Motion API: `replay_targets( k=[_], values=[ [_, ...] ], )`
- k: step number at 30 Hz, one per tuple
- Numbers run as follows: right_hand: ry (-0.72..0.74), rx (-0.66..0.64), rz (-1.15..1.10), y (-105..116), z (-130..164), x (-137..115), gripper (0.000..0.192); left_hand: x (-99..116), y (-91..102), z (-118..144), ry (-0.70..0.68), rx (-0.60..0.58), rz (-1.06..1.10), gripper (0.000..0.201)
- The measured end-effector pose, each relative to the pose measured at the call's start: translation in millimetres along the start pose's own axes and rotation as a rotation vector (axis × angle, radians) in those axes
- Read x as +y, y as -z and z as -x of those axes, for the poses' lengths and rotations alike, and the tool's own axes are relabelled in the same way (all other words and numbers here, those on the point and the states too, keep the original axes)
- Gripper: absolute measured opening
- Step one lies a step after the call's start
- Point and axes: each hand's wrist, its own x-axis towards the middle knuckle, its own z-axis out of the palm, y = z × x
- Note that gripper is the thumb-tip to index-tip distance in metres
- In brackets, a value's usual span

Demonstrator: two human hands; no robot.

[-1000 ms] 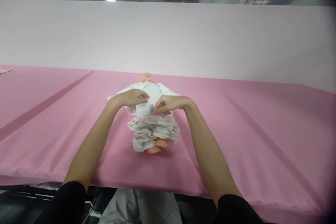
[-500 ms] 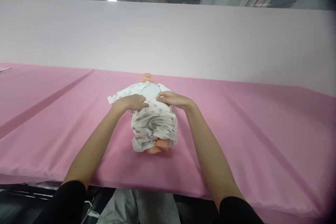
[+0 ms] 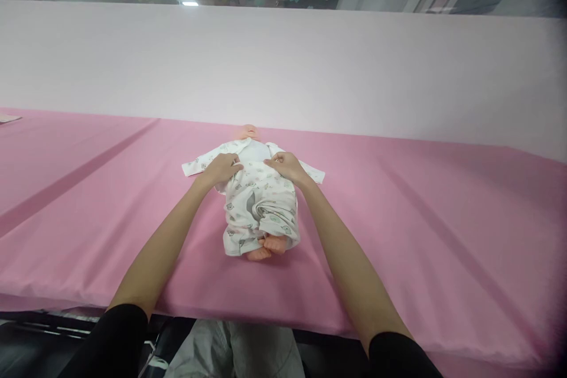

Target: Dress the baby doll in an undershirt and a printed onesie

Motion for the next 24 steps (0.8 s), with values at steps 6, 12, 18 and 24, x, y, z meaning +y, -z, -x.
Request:
replay_targets(
  k=[6,12,18,24],
  values=[
    [-0.063,-0.313,0.040,21.6,1.3,14.0,0.031,-13.0,-5.0,-5.2,0.026,-0.034,0.035,0.027],
    [-0.194,-0.226,-0.186,11.0,-2.7,26.8,0.037,-13.3,-17.2,-7.8,0.105,0.083,0.034,0.020],
    [-0.218,0.027,-0.193,-8.5,-14.3,33.2,0.033,-16.4,-28.3,-12.6,0.202,0.276,0.148,0.016],
    [-0.223,0.113,-0.163,-11.1,-15.5,39.5,0.044,-31.8,-42.9,-17.4,0.264,0.317,0.386,0.026]
  ],
)
